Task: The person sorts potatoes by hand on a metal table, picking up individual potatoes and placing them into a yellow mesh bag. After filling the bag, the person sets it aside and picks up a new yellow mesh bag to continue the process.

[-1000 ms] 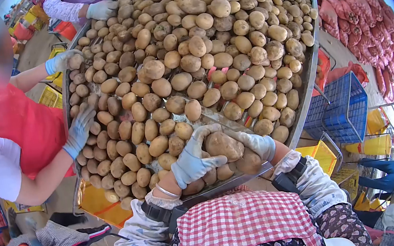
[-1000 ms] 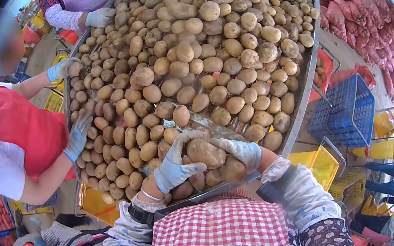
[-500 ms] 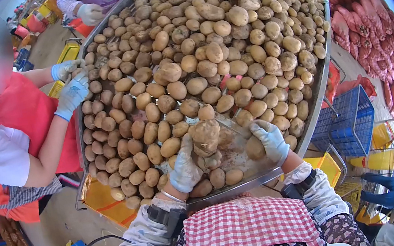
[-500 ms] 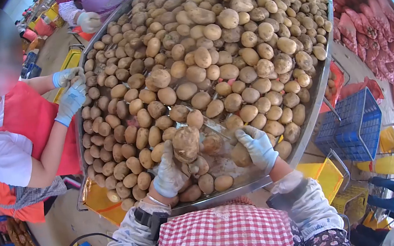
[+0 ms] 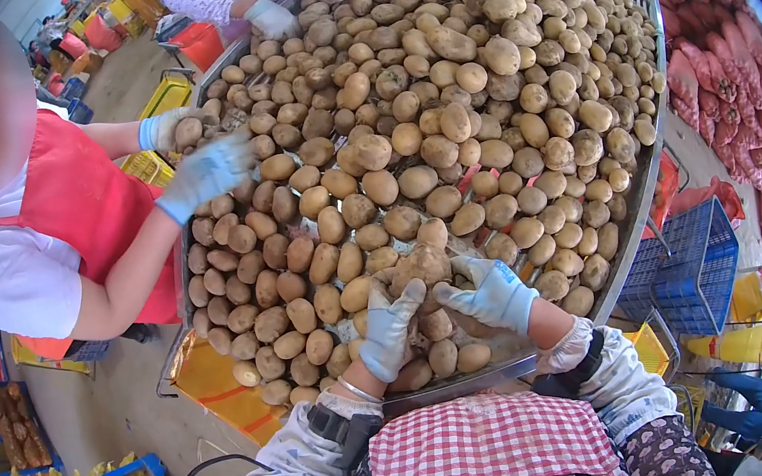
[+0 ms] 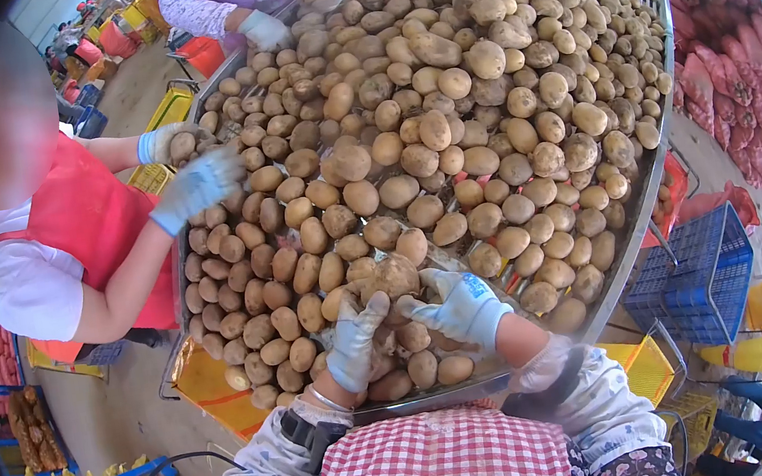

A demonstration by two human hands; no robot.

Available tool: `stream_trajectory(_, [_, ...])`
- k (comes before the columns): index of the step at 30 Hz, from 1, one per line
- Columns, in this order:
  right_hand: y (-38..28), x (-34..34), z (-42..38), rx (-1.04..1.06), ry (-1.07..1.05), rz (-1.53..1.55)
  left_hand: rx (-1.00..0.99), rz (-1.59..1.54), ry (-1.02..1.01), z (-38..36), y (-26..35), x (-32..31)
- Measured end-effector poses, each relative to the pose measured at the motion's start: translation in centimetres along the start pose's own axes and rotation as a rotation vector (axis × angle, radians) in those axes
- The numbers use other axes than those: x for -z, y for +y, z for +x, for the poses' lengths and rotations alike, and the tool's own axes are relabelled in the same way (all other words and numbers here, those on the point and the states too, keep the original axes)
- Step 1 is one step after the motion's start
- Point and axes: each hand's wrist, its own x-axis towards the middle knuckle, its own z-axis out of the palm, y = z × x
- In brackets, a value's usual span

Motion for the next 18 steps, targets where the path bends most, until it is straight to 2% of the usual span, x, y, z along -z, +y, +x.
stream_trajectory(4, [-1.7, 0.8, 0.5, -0.024, -0.127, -0.043, -0.061, 0.201, -0.001, -0.6, 1.2, 1.1])
stream_trajectory(6, [-1.1, 0.4, 0.5, 0.041, -0.031, -0.221, 0.163, -0.161, -0.171, -0.7, 2.6, 0.8])
stream_trajectory(7, [-0.8, 0.2, 0.4, 0.039, -0.032, -0.222, 0.165, -0.163, -0.172, -0.9, 2.8, 0.5])
stream_trajectory(9, [0.0, -0.4, 0.0, 0.019, 0.129, 0.151, 0.213, -0.204, -0.138, -1.1, 3.0, 0.2])
stream_trajectory(10, [0.9, -1.3, -0.1, -0.003, 0.295, 0.429, 0.212, -0.204, -0.142, -0.9, 3.2, 0.2])
stream_trajectory(11, [1.1, -0.8, -0.1, -0.002, 0.296, 0.428, 0.253, -0.244, -0.133, -0.7, 3.3, 0.3])
stream_trajectory(13, [1.3, 0.6, -0.2, -0.419, 0.22, 1.709, 0.288, -0.285, -0.114, -0.5, 3.4, 0.9])
stream_trajectory(14, [-2.3, 1.4, -0.2, -0.482, 0.241, 1.703, 0.292, -0.346, -0.11, -0.2, 3.1, 1.4])
stream_trajectory(15, [-1.4, 1.0, -0.1, -0.482, 0.238, 1.705, 0.299, -0.404, -0.108, 0.1, 2.8, 2.0])
stream_trajectory(17, [2.4, -0.2, 0.0, -0.049, 0.064, 0.943, 0.279, -0.434, -0.182, 0.3, 2.7, 2.1])
stream_trajectory(18, [1.7, -1.5, 0.3, 0.024, 0.181, 0.808, 0.233, -0.325, -0.133, 0.1, 3.2, 0.9])
